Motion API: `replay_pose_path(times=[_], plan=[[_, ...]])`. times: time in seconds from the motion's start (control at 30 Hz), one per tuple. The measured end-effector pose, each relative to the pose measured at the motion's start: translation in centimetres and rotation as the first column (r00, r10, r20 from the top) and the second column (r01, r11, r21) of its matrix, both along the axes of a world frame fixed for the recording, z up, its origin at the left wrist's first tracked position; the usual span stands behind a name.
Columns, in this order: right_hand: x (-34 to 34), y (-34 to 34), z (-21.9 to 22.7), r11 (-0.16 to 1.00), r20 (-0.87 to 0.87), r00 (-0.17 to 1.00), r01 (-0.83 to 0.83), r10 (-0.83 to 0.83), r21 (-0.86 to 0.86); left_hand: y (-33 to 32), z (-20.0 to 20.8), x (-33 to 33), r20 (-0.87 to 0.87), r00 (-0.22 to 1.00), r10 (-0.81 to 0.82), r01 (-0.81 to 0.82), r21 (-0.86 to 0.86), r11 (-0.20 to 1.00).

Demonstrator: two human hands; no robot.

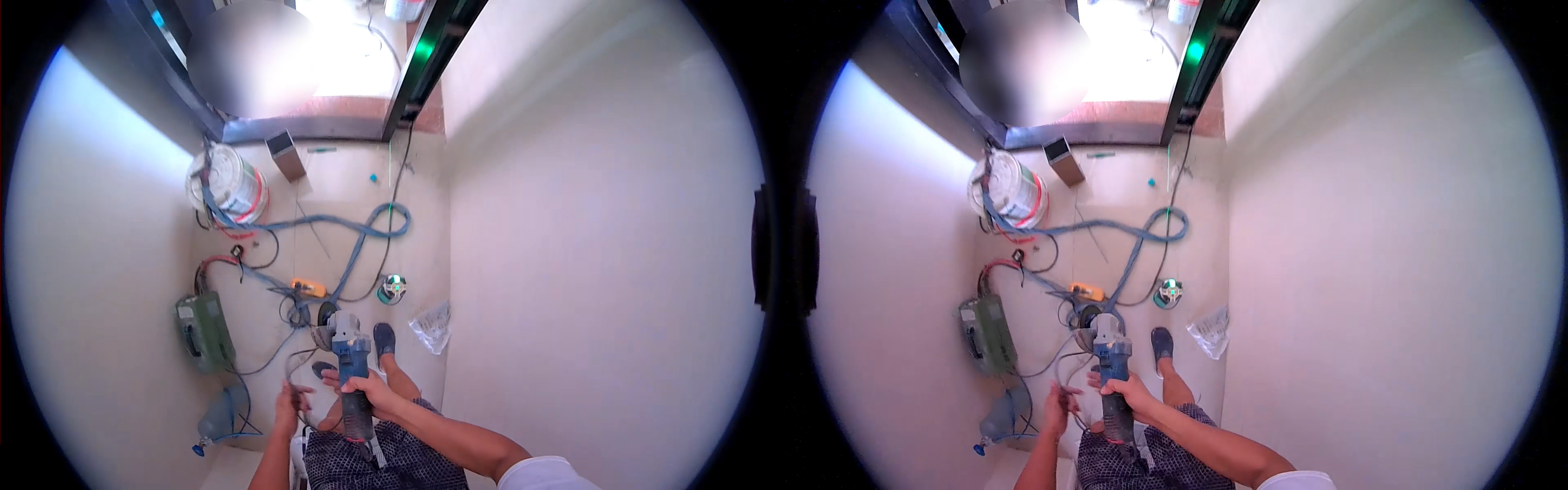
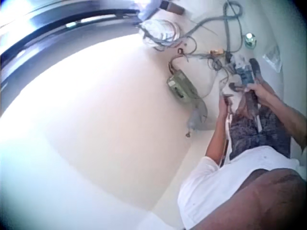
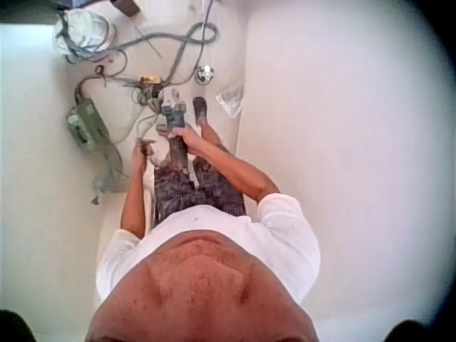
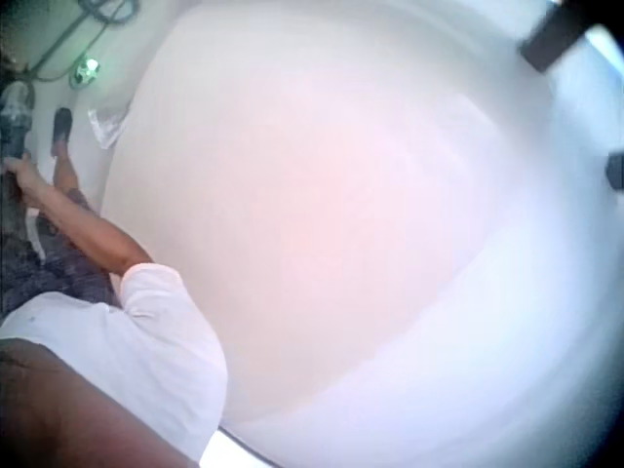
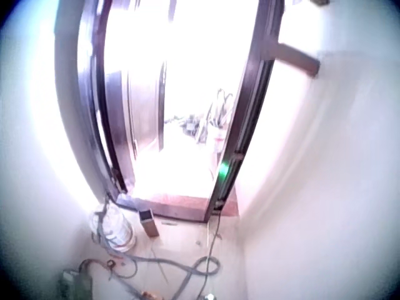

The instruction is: The person uses an angle grinder to cut through metal parts of a door frame and a lower metal structure, creating visible sparks while holding the tool with both hands.

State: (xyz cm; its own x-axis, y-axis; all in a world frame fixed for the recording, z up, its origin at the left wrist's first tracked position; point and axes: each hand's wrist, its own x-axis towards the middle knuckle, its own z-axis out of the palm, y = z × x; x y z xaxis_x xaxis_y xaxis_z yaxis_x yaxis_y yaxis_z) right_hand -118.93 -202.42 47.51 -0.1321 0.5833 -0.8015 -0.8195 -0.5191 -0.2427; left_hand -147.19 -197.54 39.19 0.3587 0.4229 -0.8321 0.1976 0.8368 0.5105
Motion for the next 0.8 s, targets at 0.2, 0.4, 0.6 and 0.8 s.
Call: replay_pose_path(times=[0.2,0.4,0.6,0.8], plan=[[0.2,0.1,19.0,0.977,-0.132,0.990,0.065,-0.038,0.205,6.2,-0.2,-15.3,-0.502,0.817,0.284,-0.132,0.317,0.939],[0.1,0.4,35.9,0.905,-0.117,0.971,0.238,-0.210,0.353,11.0,10.3,-10.5,-0.706,0.702,0.094,0.425,0.521,0.740],[-2.4,1.9,37.6,0.838,0.055,0.956,0.224,-0.288,0.498,8.7,39.6,2.3,0.532,0.802,-0.273,0.196,0.198,0.960],[-3.3,6.7,35.0,0.834,0.350,0.919,-0.045,-0.181,0.550,8.5,47.0,6.3,0.158,0.885,-0.437,0.331,0.446,0.832]])
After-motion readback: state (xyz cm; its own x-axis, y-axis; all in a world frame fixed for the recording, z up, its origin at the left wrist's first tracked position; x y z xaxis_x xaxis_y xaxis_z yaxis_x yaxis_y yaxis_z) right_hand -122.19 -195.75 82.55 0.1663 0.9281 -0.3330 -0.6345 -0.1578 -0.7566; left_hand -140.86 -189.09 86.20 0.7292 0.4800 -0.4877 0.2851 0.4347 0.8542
